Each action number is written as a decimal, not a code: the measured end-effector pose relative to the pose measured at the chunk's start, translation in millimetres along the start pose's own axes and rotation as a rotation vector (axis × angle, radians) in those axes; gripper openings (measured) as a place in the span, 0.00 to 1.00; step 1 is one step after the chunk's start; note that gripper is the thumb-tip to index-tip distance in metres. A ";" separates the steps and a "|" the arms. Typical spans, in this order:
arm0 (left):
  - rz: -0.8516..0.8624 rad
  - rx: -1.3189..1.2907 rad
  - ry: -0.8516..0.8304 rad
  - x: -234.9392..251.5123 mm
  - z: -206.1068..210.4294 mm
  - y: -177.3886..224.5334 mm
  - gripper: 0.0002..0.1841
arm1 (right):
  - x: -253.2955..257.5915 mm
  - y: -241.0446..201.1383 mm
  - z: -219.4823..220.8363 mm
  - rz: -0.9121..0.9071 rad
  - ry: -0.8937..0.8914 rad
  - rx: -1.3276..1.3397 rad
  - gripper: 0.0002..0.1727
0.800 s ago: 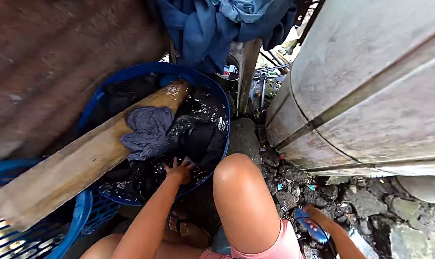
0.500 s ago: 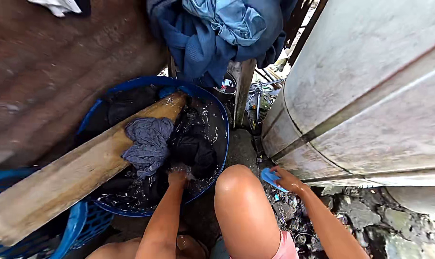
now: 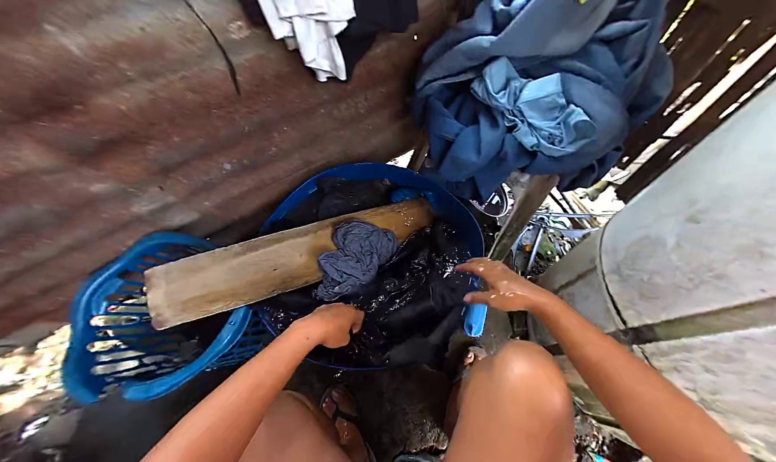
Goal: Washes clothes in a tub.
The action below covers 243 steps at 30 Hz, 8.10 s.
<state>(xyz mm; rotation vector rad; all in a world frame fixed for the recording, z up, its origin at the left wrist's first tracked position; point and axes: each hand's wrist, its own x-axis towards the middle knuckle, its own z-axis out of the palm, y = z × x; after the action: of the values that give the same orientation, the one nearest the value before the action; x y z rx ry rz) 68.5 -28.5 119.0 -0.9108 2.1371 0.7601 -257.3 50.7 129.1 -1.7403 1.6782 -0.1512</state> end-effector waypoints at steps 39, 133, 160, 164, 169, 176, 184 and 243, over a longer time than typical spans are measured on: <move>0.081 -0.203 0.358 66.6 14.7 -5.2 0.19 | 184.6 -103.4 76.8 -0.166 -0.349 -0.365 0.26; -1.375 -2.543 1.263 -70.7 408.0 -184.6 0.24 | 85.1 -165.7 225.8 0.227 0.006 -0.366 0.23; 0.067 -0.748 0.639 0.7 6.6 -31.9 0.36 | 57.4 -186.6 -13.4 -0.268 0.038 0.364 0.07; 0.126 -0.960 0.842 6.7 12.8 -19.6 0.18 | 40.6 -186.0 -26.3 -0.402 0.287 0.597 0.13; 0.358 -1.236 1.120 -33.8 -15.8 -12.4 0.17 | 83.1 -111.2 6.4 -0.180 0.565 0.883 0.04; -0.030 -0.648 0.729 -6.8 -18.5 -22.7 0.20 | 113.3 -29.3 62.3 0.231 0.198 0.465 0.20; -0.329 -0.215 0.145 66.2 48.3 17.5 0.56 | 122.5 -71.0 139.6 0.416 -0.351 -0.098 0.47; -0.416 -0.385 0.286 93.9 51.3 24.8 0.58 | 139.5 -69.1 141.2 0.326 -0.272 0.204 0.28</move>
<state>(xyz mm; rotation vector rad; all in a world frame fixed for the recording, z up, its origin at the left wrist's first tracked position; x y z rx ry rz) 18.6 -12.5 22.5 -1.6927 1.9589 0.8774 -103.2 -26.8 9.1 -1.2571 1.6535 0.0603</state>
